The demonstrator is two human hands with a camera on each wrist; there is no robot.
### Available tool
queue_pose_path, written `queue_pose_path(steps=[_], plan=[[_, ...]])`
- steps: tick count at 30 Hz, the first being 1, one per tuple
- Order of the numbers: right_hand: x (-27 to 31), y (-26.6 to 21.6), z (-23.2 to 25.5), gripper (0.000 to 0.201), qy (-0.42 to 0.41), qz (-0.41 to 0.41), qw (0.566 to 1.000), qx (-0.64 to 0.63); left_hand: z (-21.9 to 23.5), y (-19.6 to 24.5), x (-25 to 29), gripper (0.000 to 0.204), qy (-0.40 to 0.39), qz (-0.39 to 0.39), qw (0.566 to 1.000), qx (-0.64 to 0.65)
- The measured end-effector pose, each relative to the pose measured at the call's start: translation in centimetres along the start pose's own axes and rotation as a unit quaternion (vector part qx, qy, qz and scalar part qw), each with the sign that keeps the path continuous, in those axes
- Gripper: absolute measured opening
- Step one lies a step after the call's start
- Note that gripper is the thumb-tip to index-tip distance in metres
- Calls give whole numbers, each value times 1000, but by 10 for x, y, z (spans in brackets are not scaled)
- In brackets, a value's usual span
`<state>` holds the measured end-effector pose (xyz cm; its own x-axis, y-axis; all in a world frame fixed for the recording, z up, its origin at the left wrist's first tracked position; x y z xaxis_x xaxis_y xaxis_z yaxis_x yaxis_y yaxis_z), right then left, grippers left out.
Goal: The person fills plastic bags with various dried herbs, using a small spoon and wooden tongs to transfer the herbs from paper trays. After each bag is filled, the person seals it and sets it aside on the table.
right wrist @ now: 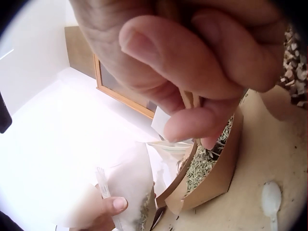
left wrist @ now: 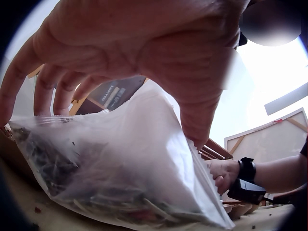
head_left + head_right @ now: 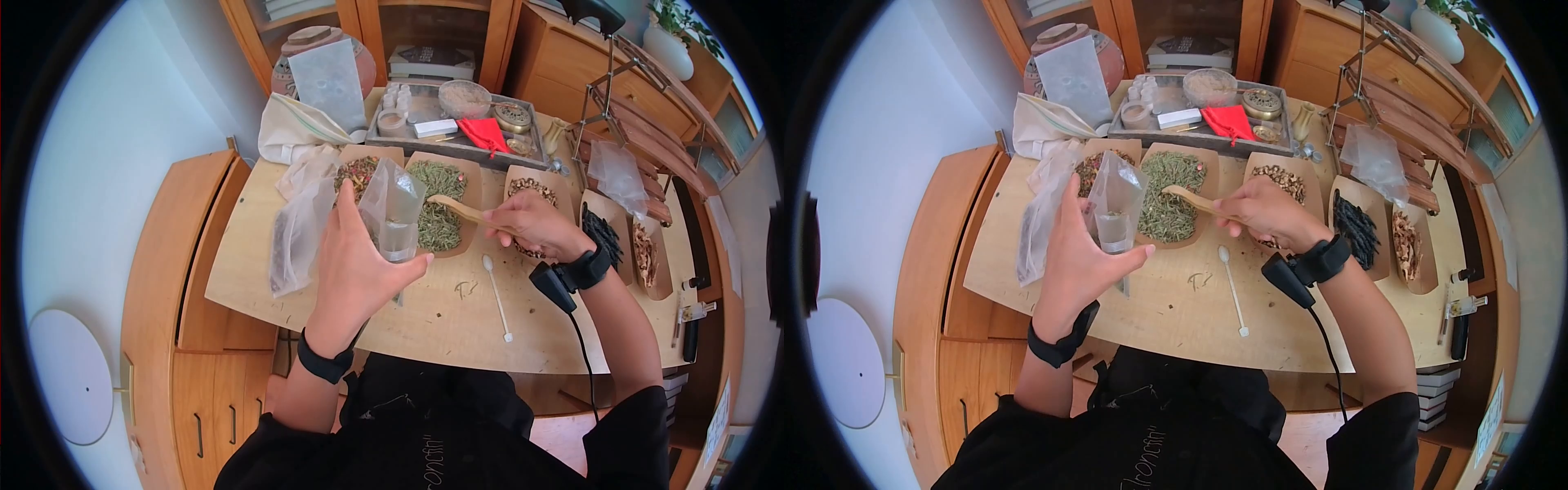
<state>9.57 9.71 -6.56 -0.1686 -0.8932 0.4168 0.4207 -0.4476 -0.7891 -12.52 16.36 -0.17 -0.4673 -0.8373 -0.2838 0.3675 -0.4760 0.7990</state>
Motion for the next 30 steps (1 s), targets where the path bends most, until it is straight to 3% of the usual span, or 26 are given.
queue_pose_path(steps=[6, 15, 23, 26, 28, 30], plan=[[8, -5, 13, 31, 6, -11, 999, -34, -5, 3, -3, 113, -5, -7, 1000, -1], [39, -66, 47, 31, 27, 18, 999, 17, -11, 5, -9, 112, -22, 7, 1000, -11], [41, -101, 20, 31, -22, 42, 998, 52, -12, 6, -11, 115, -19, 3, 999, -31], [36, -107, 7, 32, -33, 24, 994, 103, -13, 7, -10, 115, -20, 3, 999, -26], [40, -119, 2, 33, -12, 51, 972, 228, -13, 9, -9, 116, -23, 3, 1000, -12], [41, -119, 0, 32, 0, 48, 964, 261, -12, 8, -9, 116, -18, -4, 1000, -6]])
Point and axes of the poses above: each hand's wrist, its own x-axis away from the middle knuckle, its own z-axis out of the back of the hand, y = z × x, the point moved 10 cm from there along -x, towards the middle knuckle, and after that the axes turned 13 degrees about x, right-handed, at the moved point
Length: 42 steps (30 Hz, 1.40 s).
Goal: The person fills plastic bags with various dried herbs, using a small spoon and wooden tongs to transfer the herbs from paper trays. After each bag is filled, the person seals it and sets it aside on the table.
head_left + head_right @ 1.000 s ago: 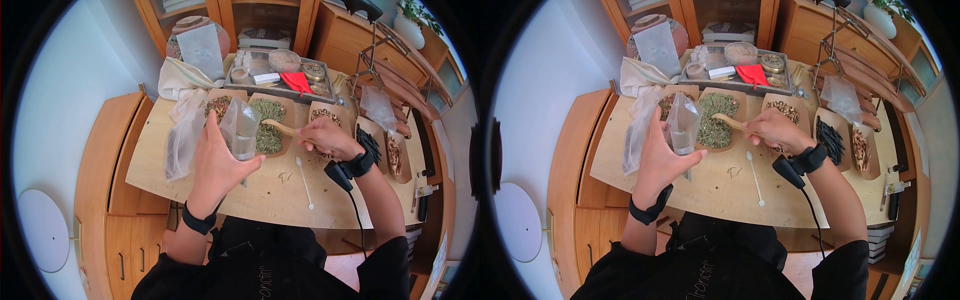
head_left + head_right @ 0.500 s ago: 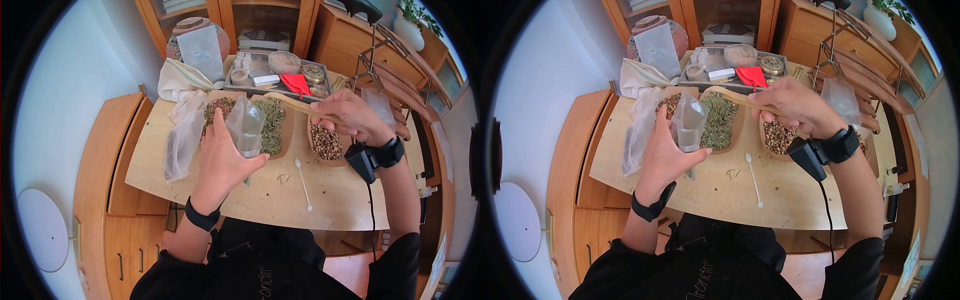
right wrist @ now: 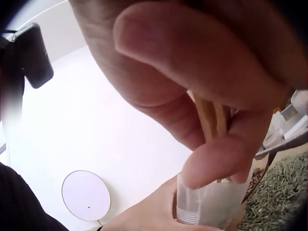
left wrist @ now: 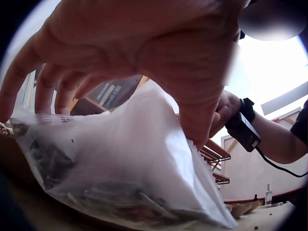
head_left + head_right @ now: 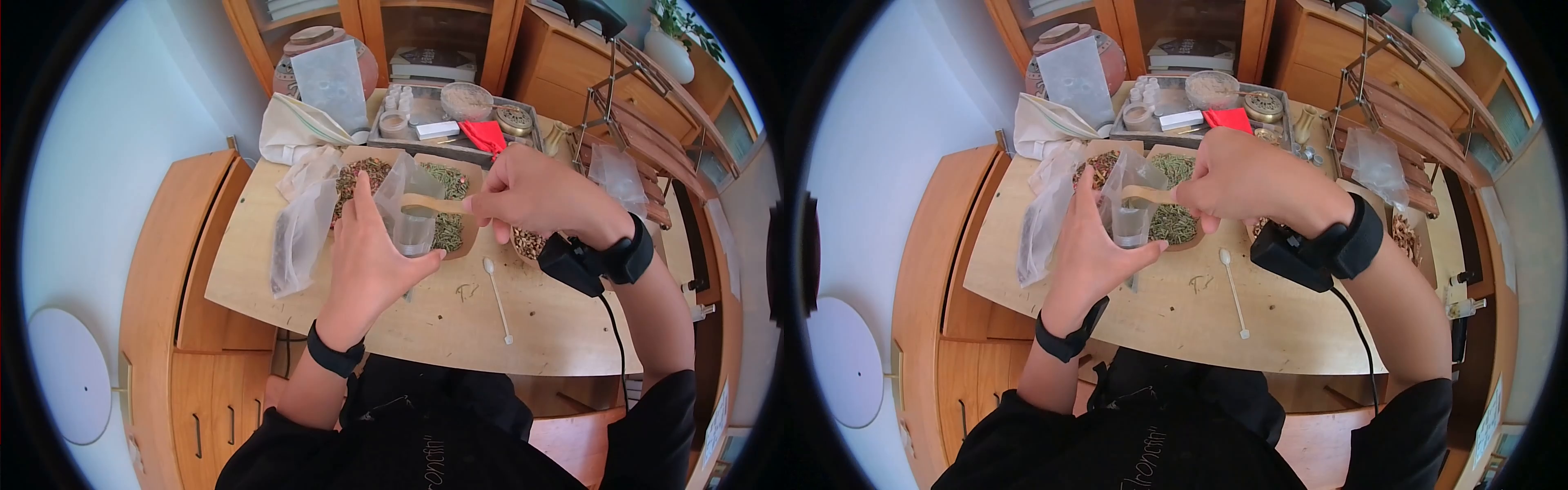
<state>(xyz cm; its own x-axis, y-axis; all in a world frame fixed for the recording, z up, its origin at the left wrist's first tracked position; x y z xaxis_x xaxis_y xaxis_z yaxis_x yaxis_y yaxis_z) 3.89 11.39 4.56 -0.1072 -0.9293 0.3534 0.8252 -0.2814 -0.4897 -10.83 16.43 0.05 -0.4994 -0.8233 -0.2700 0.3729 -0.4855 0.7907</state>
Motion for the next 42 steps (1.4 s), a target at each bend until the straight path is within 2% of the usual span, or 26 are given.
queue_pose_path(steps=[1, 5, 7, 11, 13, 14, 16, 17, 19, 20, 22, 24, 29, 31, 32, 34, 38, 40, 42], plan=[[1, 1, 1, 31, 9, -5, 999, 34, 0, 0, 0, 116, 5, -6, 1000, 6], [20, -4, 17, 32, 53, 7, 998, 25, 2, -7, 3, 116, 10, -12, 999, 43], [34, 1, 33, 32, 82, -37, 996, -1, 6, -7, 5, 115, 19, -28, 992, 119], [23, 44, 37, 33, 134, -57, 987, -65, 11, -16, 12, 113, 26, -2, 981, 191], [6, 66, 23, 34, 129, -63, 988, -59, 14, -14, 15, 109, 33, -71, 976, 205], [-4, 80, 14, 35, 118, -83, 988, -59, 14, -13, 16, 109, 31, -72, 976, 204], [-23, 104, -1, 35, 106, -101, 987, -60, 24, -11, 20, 102, 56, -81, 943, 316], [-30, 107, -3, 36, 114, -95, 988, -32, 25, -12, 21, 102, 56, -81, 944, 315], [-36, 113, -4, 37, 123, -88, 989, -7, 28, -20, 22, 95, 43, -67, 910, 406], [-33, 103, 1, 36, 149, -71, 986, 12, 29, -23, 23, 95, 42, -66, 911, 404], [-31, 91, 0, 34, 175, -54, 983, 29, 30, -33, 24, 91, 36, -43, 878, 476], [-20, 58, 9, 29, 298, 56, 942, 143, 32, -36, 24, 91, 33, -40, 879, 473], [-22, 43, -16, 24, 285, 66, 947, 134, 27, -38, 22, 90, 16, -50, 878, 475], [-25, 46, -27, 23, 276, 58, 944, 172, 22, -34, 23, 96, -15, -53, 839, 541], [-23, 49, -26, 23, 276, 58, 944, 171, 21, -33, 23, 96, -16, -52, 840, 540], [-19, 71, -23, 26, 258, -11, 951, 173, 22, -32, 23, 100, -14, -55, 781, 621], [-2, 70, -23, 25, 251, -12, 957, 146, 17, -23, 24, 103, -38, -71, 810, 581], [3, 49, -36, 24, 229, 55, 967, 97, 19, -20, 24, 106, -3, -53, 763, 644], [2, 46, -46, 24, 221, 66, 966, 114, 18, -16, 24, 108, -2, -54, 770, 636]])
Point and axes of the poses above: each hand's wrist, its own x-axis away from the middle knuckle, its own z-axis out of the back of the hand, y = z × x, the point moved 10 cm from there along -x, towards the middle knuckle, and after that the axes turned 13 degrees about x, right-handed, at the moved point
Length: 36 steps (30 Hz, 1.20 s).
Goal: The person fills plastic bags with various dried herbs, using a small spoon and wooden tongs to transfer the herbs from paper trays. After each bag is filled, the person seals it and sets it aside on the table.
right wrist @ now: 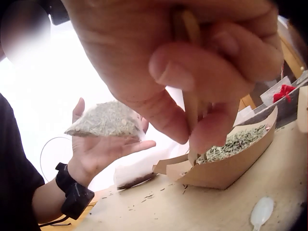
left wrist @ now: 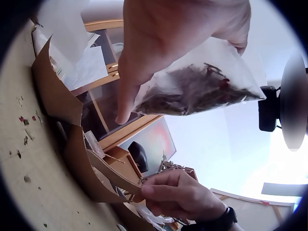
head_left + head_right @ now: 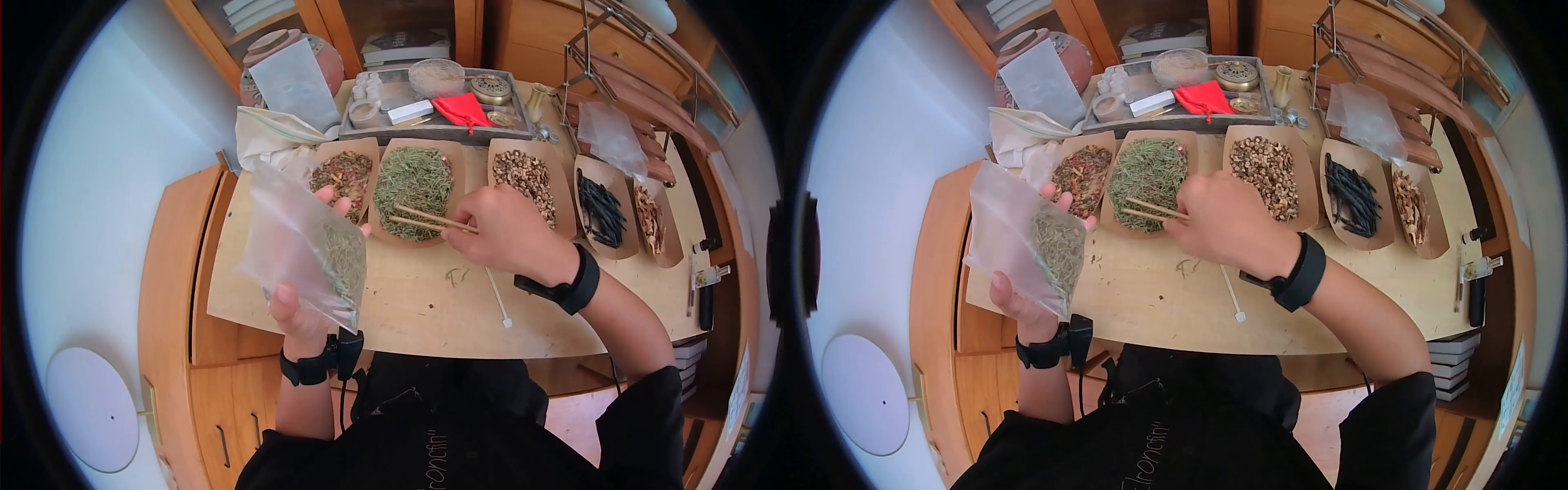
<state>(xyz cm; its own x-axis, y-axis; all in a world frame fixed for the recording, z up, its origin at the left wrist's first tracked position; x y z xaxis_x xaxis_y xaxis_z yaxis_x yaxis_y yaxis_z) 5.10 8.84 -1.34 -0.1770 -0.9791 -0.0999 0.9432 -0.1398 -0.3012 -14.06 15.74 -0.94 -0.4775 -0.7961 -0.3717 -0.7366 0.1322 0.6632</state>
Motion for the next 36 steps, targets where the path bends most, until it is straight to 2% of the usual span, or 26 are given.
queue_pose_path(steps=[2, 4, 8, 11, 13, 14, 16, 17, 19, 21, 23, 24, 25, 27, 28, 29, 32, 36], plan=[[0, -3, -4, 23, -8, 18, 1000, 14, -1, 0, 0, 109, 2, -2, 1000, -12], [0, 10, -2, 23, -13, -35, 999, 27, -3, -1, 0, 110, -5, -3, 1000, -16], [1, 19, 3, 23, 1, -45, 998, 44, -2, -2, 0, 111, -12, 8, 1000, 4], [9, 8, -1, 24, -20, -33, 999, -12, 0, -5, 1, 113, -20, 22, 1000, 1], [10, 3, -5, 24, -5, 0, 1000, 10, 6, -7, 2, 109, -5, 33, 998, -56], [9, 6, -5, 24, -5, 0, 1000, 10, 10, -5, 1, 109, -4, 33, 998, -55], [3, 21, 0, 25, -1, -21, 999, -36, 17, -6, 0, 103, -18, 48, 983, -175], [1, 23, 5, 25, -2, -17, 999, -35, 20, -6, 2, 103, -16, 46, 983, -175], [0, 41, 15, 28, -12, -83, 995, -45, 20, -8, 5, 102, -30, 47, 975, -215], [0, 47, 23, 30, -4, -100, 993, -55, 4, -9, 5, 103, -40, 34, 967, -250], [2, 53, 20, 32, -52, -147, 980, -126, -3, -9, 3, 103, -52, 21, 957, -285], [1, 53, 21, 32, -52, -146, 980, -125, -9, -10, 3, 104, -86, 13, 936, -340], [0, 52, 24, 32, -45, -141, 983, -108, -14, -12, 3, 104, -121, 6, 911, -394], [-3, 52, 26, 32, -39, -136, 986, -91, -15, -15, 5, 105, -117, 21, 905, -408], [-5, 51, 32, 32, -12, -121, 992, -30, -15, -19, 5, 106, -114, 37, 899, -422], [-7, 50, 37, 32, 14, -107, 994, 31, -18, -18, 5, 106, -113, 36, 899, -422], [-10, 51, 31, 32, 31, -87, 991, 95, -21, -17, 3, 108, -102, 47, 910, -400], [-11, 48, 27, 32, -9, -76, 992, 96, -17, -19, 2, 109, -92, 56, 921, -374]])
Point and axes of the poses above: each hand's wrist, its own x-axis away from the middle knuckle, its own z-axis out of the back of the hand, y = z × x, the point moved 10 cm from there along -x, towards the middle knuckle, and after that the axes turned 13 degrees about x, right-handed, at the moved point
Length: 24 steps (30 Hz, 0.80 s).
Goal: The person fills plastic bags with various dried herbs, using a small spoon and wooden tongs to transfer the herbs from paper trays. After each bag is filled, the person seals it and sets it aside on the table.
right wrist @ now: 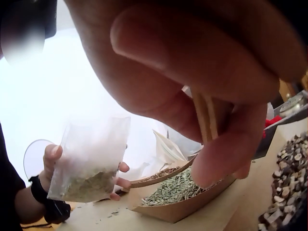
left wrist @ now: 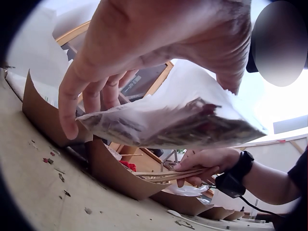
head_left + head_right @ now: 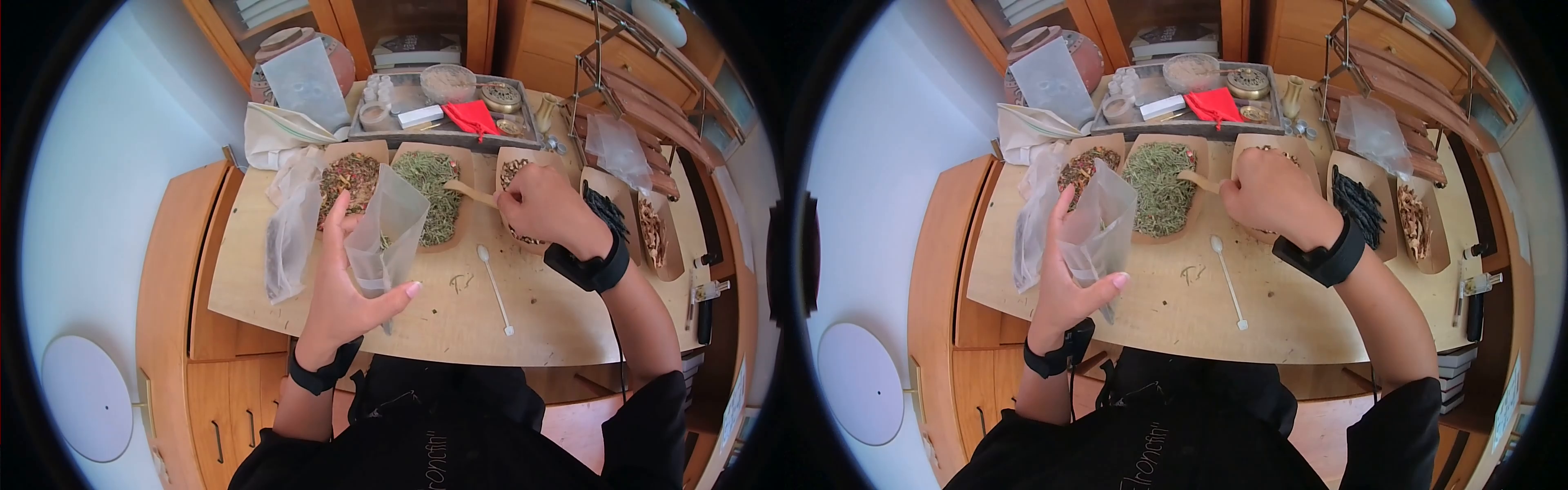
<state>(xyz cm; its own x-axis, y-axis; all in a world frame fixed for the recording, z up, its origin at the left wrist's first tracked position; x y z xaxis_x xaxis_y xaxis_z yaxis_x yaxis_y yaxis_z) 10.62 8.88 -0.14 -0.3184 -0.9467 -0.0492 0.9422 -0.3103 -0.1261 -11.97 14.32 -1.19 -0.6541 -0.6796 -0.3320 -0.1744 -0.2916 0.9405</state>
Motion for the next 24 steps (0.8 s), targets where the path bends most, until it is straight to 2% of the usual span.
queue_pose_path(steps=[2, 3, 5, 11, 13, 17, 19, 24], plan=[[-2, 2, -11, 32, -66, -8, 995, -74, 0, 0, 1, 109, 0, 0, 1000, -7], [-2, 1, -8, 32, -66, -8, 995, -75, -2, -2, 1, 108, -5, 3, 1000, 9], [2, 0, -18, 34, -145, -34, 979, -136, -5, -3, 1, 108, -11, 6, 1000, 25], [1, -2, -29, 34, -118, -6, 983, -144, -7, -2, 3, 108, -6, 18, 1000, 19], [1, -2, -32, 34, -112, -1, 985, -131, -4, -9, 7, 107, 19, 55, 997, 51], [-2, -2, -30, 32, -103, 14, 988, -116, 0, -7, 9, 105, 31, 43, 998, 30], [-2, 0, -26, 32, -114, 5, 986, -119, -1, -10, 9, 105, 23, 75, 996, 37], [-2, 0, -27, 32, -139, 5, 985, -103, -6, -13, 8, 104, 16, 66, 995, 78]])
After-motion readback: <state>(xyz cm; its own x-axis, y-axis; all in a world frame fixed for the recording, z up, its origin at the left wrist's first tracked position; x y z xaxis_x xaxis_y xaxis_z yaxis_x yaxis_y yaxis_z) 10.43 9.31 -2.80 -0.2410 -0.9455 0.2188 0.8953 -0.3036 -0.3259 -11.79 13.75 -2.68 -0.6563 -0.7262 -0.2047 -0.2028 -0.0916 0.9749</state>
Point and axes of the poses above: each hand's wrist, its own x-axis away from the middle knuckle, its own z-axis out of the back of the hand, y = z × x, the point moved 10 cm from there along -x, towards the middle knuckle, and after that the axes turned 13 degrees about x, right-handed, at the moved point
